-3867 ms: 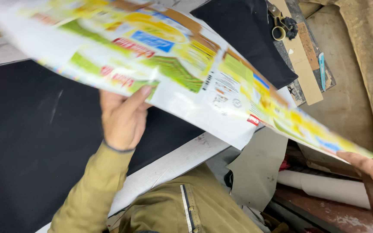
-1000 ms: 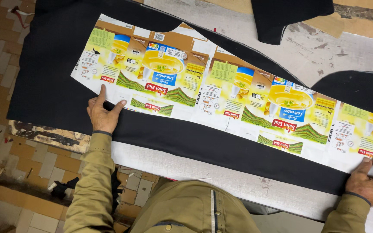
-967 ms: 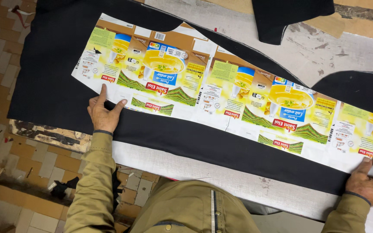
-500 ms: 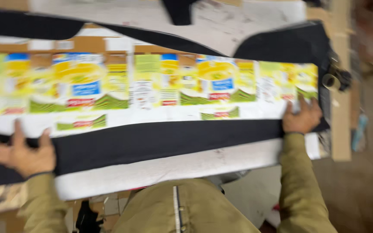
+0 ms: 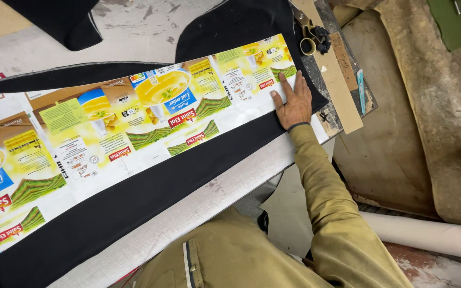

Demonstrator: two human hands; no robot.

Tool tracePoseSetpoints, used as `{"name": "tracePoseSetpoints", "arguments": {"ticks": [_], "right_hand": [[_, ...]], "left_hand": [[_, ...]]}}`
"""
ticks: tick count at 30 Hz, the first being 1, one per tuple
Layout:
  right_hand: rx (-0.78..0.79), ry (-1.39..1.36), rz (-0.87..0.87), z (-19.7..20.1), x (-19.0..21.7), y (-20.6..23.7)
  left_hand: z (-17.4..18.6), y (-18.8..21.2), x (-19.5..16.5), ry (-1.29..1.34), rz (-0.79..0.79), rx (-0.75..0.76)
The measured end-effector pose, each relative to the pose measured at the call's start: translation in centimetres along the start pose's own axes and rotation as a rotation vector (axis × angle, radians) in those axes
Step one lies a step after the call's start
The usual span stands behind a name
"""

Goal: The person uses large shears to cut a dark fabric along white chalk lines marked on a worktable. They remove a paper pattern, cut multiple sections of the fabric, and then place a printed paper sheet over the cut pieces.

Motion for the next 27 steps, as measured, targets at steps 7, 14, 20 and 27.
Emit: {"name": "tracePoseSetpoints", "arguments": {"ticks": [7, 14, 20, 27], "right_hand": [[0.127, -0.032, -0.023, -0.2, -1.0, -0.4], [0.108, -0.060, -0.052, -0.4, -1.0, -0.7], [0.025, 0.016, 0.029, -0.2, 0.2, -1.1], [0.035, -0.135, 0.039, -1.0, 0.1, -1.7]], "left_hand": [[0.4, 0.8, -1.3, 0.017, -0.026, 0.016], [0.7, 1.3, -2.4, -0.029, -0.129, 0.000], [2.5, 2.1, -6.2, -0.125, -0.300, -0.146], [2.5, 2.3, -6.2, -0.454, -0.438, -0.175]]}}
Point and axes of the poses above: each hand's wrist, its own y-axis away from the middle knuckle, its own z-axis out of the back of the hand, x = y × z, the point moved 10 cm from there along -y, towards the middle knuckle, and after that the axes turned 5 degrees about y, right-handed, at the moved point
